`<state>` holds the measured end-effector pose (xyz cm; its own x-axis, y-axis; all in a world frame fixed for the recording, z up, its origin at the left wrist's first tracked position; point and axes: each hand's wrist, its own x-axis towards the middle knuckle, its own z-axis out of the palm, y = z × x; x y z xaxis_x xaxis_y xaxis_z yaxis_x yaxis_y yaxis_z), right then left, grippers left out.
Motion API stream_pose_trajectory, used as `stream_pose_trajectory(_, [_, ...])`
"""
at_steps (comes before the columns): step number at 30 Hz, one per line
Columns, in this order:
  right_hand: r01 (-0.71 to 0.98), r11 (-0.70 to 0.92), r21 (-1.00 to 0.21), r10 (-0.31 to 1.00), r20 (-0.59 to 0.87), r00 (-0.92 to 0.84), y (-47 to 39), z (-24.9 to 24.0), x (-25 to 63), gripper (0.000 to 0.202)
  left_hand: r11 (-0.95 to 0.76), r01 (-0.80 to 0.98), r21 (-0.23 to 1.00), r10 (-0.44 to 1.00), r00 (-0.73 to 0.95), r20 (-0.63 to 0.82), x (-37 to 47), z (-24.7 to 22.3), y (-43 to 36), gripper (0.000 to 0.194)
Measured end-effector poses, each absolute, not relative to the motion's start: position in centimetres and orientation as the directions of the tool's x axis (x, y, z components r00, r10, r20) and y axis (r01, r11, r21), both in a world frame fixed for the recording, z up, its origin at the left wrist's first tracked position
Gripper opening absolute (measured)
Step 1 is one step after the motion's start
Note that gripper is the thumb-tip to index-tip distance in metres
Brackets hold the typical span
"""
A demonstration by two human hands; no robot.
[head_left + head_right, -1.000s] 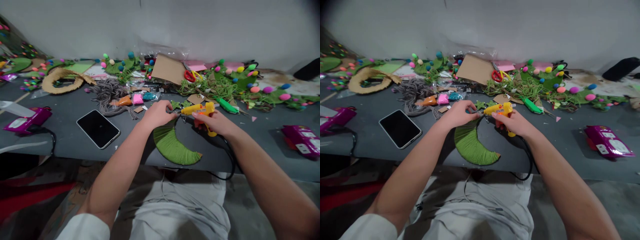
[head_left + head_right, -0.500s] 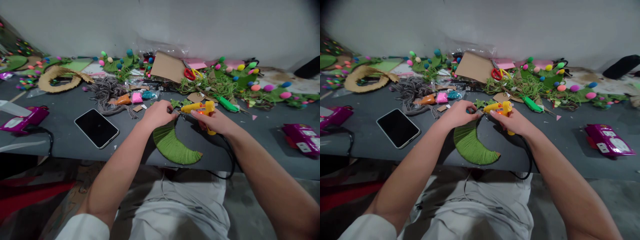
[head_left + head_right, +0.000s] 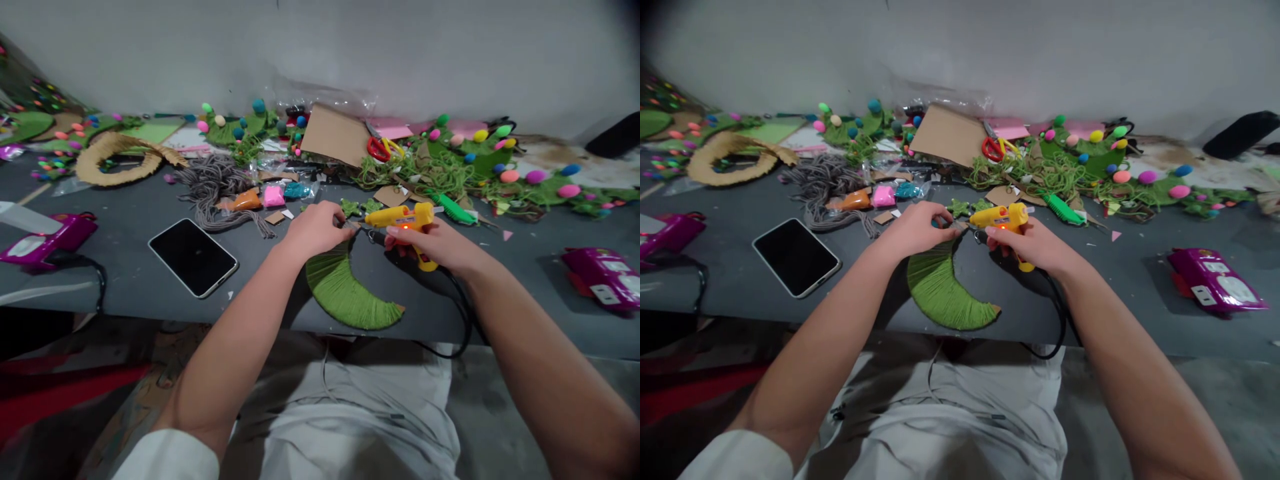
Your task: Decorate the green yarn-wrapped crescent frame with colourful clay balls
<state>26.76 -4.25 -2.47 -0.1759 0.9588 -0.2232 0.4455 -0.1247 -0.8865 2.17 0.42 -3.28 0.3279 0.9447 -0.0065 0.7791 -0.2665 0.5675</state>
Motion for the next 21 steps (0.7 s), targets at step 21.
stream_pose_trajectory(21, [0.501,-0.041,-0.864,0.96,-0.173,-0.22,-3.93,-3.05,26.27,0.066,-0.261,0.768,0.584,0.945,0.328,-0.009,2.08,-3.35,0.49,0.031])
